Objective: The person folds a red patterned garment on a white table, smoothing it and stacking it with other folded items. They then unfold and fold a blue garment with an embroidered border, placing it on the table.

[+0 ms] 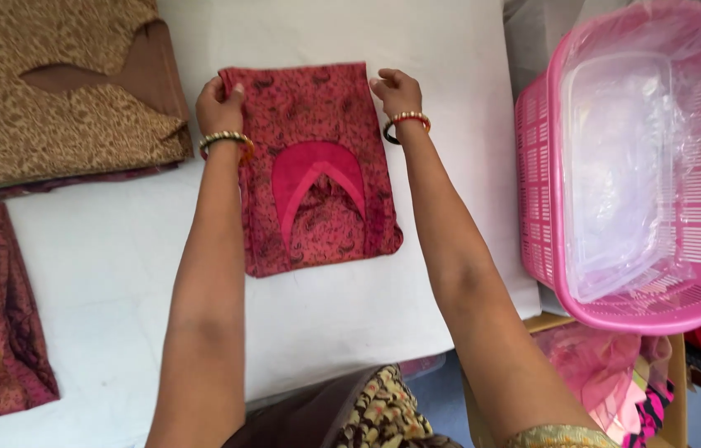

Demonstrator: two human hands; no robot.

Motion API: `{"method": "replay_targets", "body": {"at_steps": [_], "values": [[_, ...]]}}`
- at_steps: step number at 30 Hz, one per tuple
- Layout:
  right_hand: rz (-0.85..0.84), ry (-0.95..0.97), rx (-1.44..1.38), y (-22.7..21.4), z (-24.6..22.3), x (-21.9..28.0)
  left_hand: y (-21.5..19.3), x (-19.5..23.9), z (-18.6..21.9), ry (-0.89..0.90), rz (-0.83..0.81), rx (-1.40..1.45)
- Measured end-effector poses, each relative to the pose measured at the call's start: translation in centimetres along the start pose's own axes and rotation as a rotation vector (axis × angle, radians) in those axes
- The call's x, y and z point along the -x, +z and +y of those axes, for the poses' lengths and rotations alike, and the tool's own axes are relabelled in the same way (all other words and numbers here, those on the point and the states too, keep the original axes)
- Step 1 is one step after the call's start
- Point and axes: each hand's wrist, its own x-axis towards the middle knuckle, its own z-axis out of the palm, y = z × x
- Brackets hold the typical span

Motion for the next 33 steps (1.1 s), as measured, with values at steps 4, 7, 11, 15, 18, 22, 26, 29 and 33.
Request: {"method": "replay_targets", "body": {"at_steps": [4, 7, 11, 15, 18, 22, 26, 29, 33], "values": [[0.105, -0.169, 0.373, -1.9, 0.8, 10.7, -3.5, 10.1, -2.2, 0.126, -0.017, -0.300], [0.067, -0.089, 0.415, -3.1, 0.5, 20.5, -5.9, 17.7, -5.8, 0.272, 0.003, -0.398], [0.077, -0.182, 0.690, -3.1, 2.9, 24.2, -6.8, 21.7, -7.4, 0.264, 0.034, -0.329], [0.017, 0.108, 0.603, -4.0, -1.2, 25.0, -7.4, 21.7, -5.5, 0.198, 0.074, -0.268], [0.009, 0.026, -0.117, -4.8, 1.6, 24.1, -7.8, 21.2, -6.7, 0.005, 0.021, -0.124], [0.017, 0.327, -0.465, -3.9, 6.1, 23.9, -7.3, 20.6, -8.6, 0.003, 0.010, -0.110], [0.044, 0.256, 0.001, -3.5, 6.5, 24.8, -7.6, 22.6, -6.8, 0.030, 0.082, -0.195], [0.051, 0.249, 0.050, -3.2, 5.6, 25.0, -7.7, 24.1, -4.0, 0.152, 0.149, -0.206], [0.004, 0.199, -0.357, -2.7, 6.6, 24.9, -7.7, 24.2, -4.5, 0.450, 0.231, -0.422]]}}
